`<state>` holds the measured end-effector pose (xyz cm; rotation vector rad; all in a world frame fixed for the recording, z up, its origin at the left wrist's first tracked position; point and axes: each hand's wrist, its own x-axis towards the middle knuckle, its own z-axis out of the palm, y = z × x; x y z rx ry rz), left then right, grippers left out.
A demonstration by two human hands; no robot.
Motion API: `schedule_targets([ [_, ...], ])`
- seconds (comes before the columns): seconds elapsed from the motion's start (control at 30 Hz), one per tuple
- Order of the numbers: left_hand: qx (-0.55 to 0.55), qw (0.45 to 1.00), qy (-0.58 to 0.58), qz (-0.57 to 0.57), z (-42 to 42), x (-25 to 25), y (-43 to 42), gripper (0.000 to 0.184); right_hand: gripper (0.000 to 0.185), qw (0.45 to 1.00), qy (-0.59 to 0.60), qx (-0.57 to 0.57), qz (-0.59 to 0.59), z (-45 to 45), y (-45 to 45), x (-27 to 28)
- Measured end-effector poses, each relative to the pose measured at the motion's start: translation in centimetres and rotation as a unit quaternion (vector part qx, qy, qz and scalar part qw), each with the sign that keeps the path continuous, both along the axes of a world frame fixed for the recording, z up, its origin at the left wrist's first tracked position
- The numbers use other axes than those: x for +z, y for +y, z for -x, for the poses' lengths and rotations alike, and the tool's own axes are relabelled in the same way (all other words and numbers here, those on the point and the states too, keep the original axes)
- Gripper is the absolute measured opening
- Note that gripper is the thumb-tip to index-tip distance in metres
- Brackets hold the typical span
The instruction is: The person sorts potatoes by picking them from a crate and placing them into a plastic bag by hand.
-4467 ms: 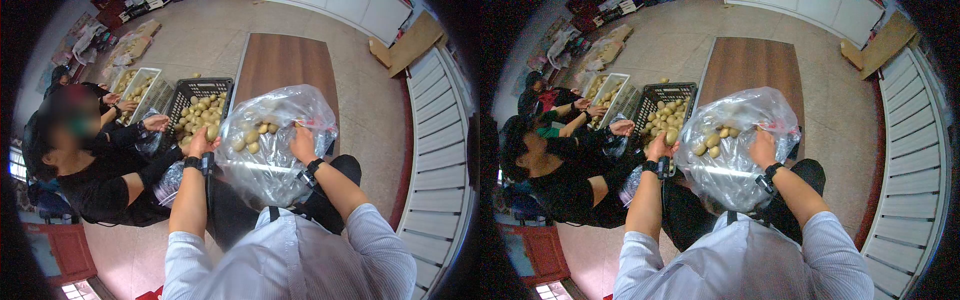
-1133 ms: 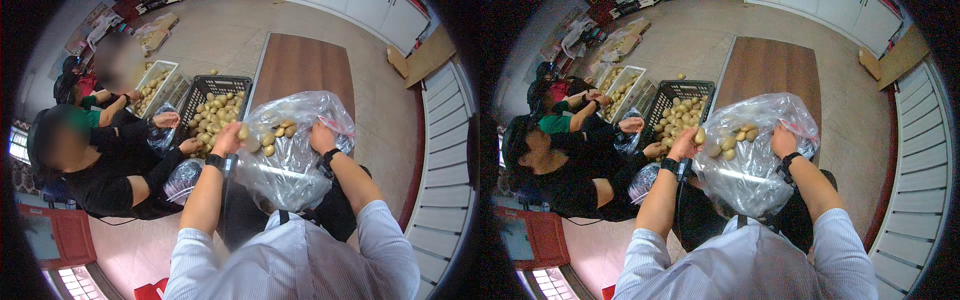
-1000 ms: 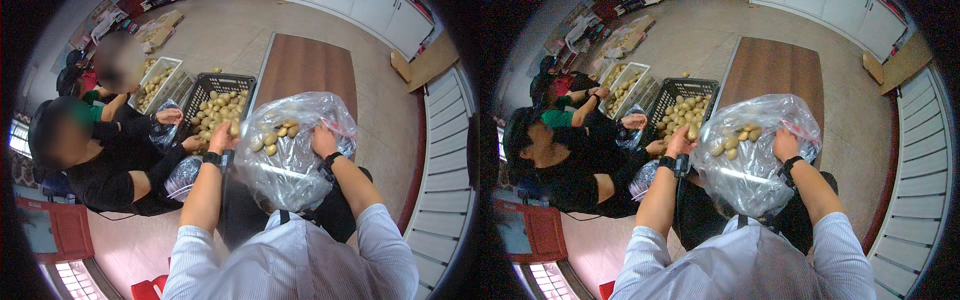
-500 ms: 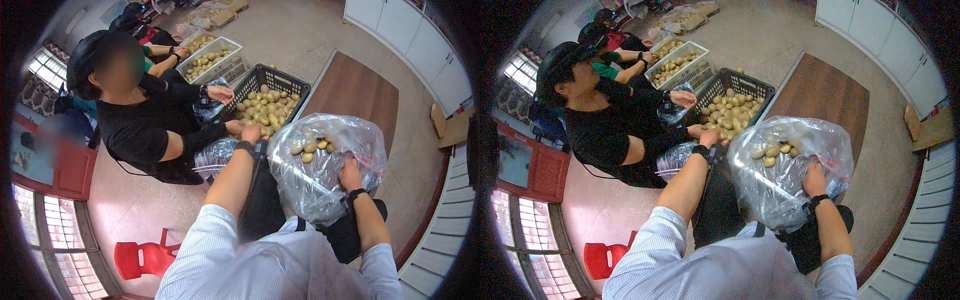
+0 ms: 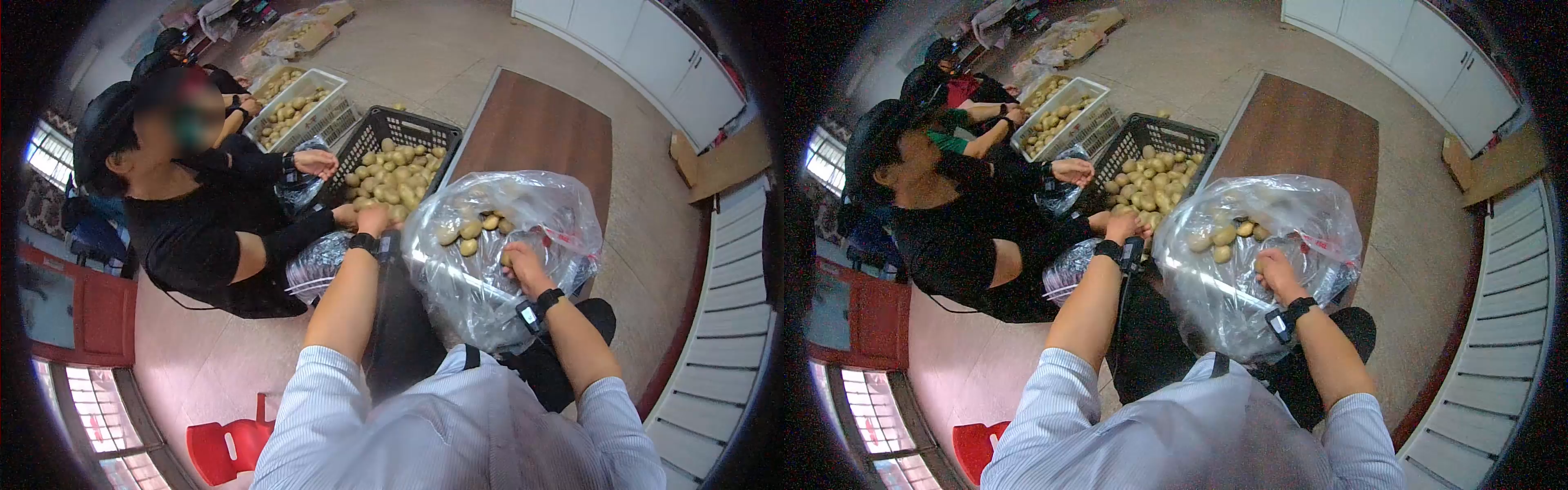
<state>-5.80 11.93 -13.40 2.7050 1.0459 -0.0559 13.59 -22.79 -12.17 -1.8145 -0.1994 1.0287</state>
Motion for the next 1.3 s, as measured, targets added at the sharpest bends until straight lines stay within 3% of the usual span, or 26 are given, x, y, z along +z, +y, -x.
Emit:
schedule_targets([
  [0.03,0.108,0.959,-0.127,0.227,-0.6,-0.1,-0.4,0.027,0.022,0.997,0.063,-0.03,-0.033,0.6,0.3,0.6],
  [0.07,0.21,0.841,-0.241,0.437,-1.0,-0.1,-0.8,0.024,0.022,0.997,0.063,-0.033,-0.032,1.1,0.7,1.3],
  [0.1,0.297,0.654,-0.336,0.61,-1.4,0.0,-1.3,0.024,0.024,0.997,0.063,-0.012,-0.053,1.5,1.0,2.1],
  [0.13,0.287,0.681,-0.282,0.612,-2.2,3.4,-2.7,0.023,0.027,0.995,0.063,0.009,-0.075,1.9,1.4,2.6],
  [0.23,0.22,0.711,-0.255,0.617,-3.2,6.6,-5.8,0.025,0.03,0.988,0.067,0.024,-0.139,2.4,2.5,3.6],
  [0.43,0.127,0.74,-0.174,0.637,-4.5,9.4,-9.4,0.036,0.034,0.967,0.143,0.042,-0.208,4.0,5.3,7.8],
  [0.5,0.106,0.751,-0.155,0.633,-4.7,10.0,-10.1,0.038,0.031,0.971,0.117,0.065,-0.197,4.2,6.1,7.4],
  [0.63,0.085,0.704,-0.134,0.692,-5.3,8.9,-10.1,0.041,0.032,0.975,0.09,0.116,-0.165,4.7,7.1,7.3],
  [0.97,0.007,0.685,-0.119,0.719,-5.2,8.6,-9.9,0.035,0.026,0.979,0.053,0.112,-0.162,4.8,7.8,7.7],
  [1.1,0.095,0.648,-0.204,0.728,-4.7,8.1,-8.2,0.029,0.017,0.98,-0.022,0.117,-0.158,4.0,7.4,4.7],
  [1.17,0.2,0.659,-0.3,0.661,-4.4,6.7,-6.7,0.026,0.018,0.973,0.102,0.091,-0.187,3.1,6.3,3.7],
  [1.2,0.2,0.659,-0.299,0.661,-4.0,6.1,-6.0,0.026,0.018,0.973,0.102,0.09,-0.187,2.6,5.8,3.4],
  [1.27,0.274,0.677,-0.378,0.569,-3.0,5.2,-4.8,0.023,0.023,0.993,-0.049,0.094,-0.052,1.6,5.0,3.1],
  [1.3,0.274,0.677,-0.378,0.569,-2.0,4.9,-3.9,0.023,0.023,0.993,-0.048,0.093,-0.052,1.2,4.6,2.8],
])
